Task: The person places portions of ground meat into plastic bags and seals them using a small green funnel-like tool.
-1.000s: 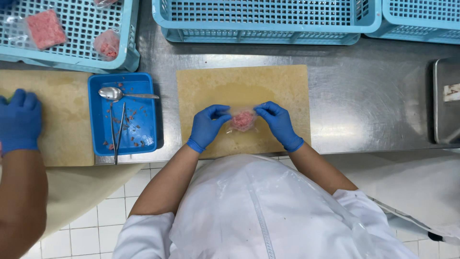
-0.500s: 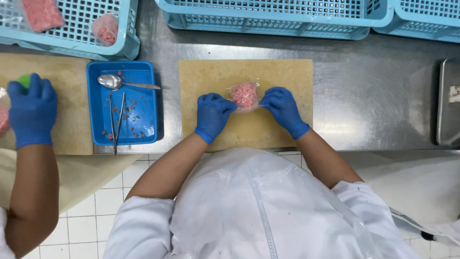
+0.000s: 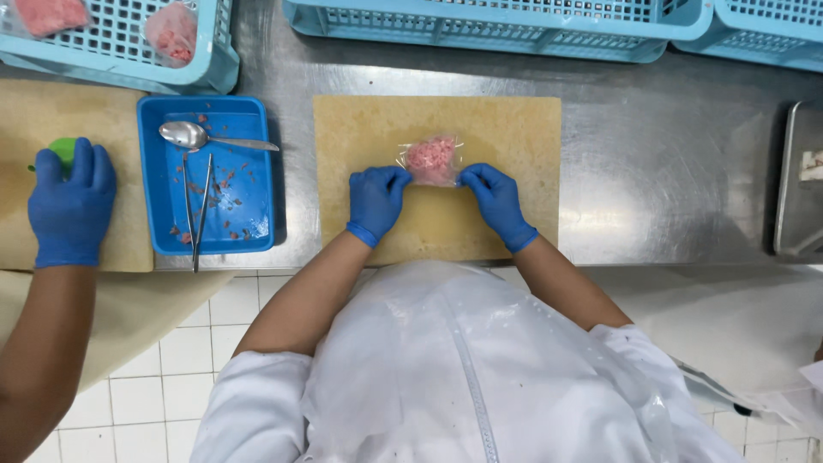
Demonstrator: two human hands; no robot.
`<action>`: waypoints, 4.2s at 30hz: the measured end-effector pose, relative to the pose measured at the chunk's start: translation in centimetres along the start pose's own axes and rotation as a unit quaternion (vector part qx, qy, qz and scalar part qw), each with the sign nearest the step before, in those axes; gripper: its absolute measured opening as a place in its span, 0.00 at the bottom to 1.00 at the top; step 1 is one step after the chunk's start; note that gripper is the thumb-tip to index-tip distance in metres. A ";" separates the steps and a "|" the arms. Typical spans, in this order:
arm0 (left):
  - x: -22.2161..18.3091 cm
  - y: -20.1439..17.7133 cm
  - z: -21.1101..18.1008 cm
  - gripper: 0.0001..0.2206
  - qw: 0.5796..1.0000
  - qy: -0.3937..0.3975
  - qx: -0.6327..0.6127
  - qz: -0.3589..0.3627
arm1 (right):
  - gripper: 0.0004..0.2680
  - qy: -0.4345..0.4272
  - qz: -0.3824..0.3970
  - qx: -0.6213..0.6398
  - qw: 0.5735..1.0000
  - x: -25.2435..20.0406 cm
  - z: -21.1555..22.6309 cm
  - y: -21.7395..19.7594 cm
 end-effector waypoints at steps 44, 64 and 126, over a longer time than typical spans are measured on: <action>1.8 1.1 -1.3 0.10 0.992 -0.042 0.001 0.115 | 0.04 0.170 0.071 -0.122 0.975 1.6 -3.8 -0.1; -0.8 -0.8 -2.4 0.11 0.997 0.056 0.036 0.036 | 0.22 -0.082 0.139 -0.532 0.831 9.6 7.0 6.7; -0.6 -0.6 -1.1 0.09 0.993 0.116 0.029 0.008 | 0.24 -0.119 0.174 -0.575 0.791 10.5 6.3 9.6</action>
Point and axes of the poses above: each hand's wrist, its own x-axis towards the middle knuckle, its own y-axis out of the palm, z = x × y, the point moved 1 cm from there along x, towards the middle knuckle, and after that the axes turned 11 degrees about -x, right-handed, at the moved point
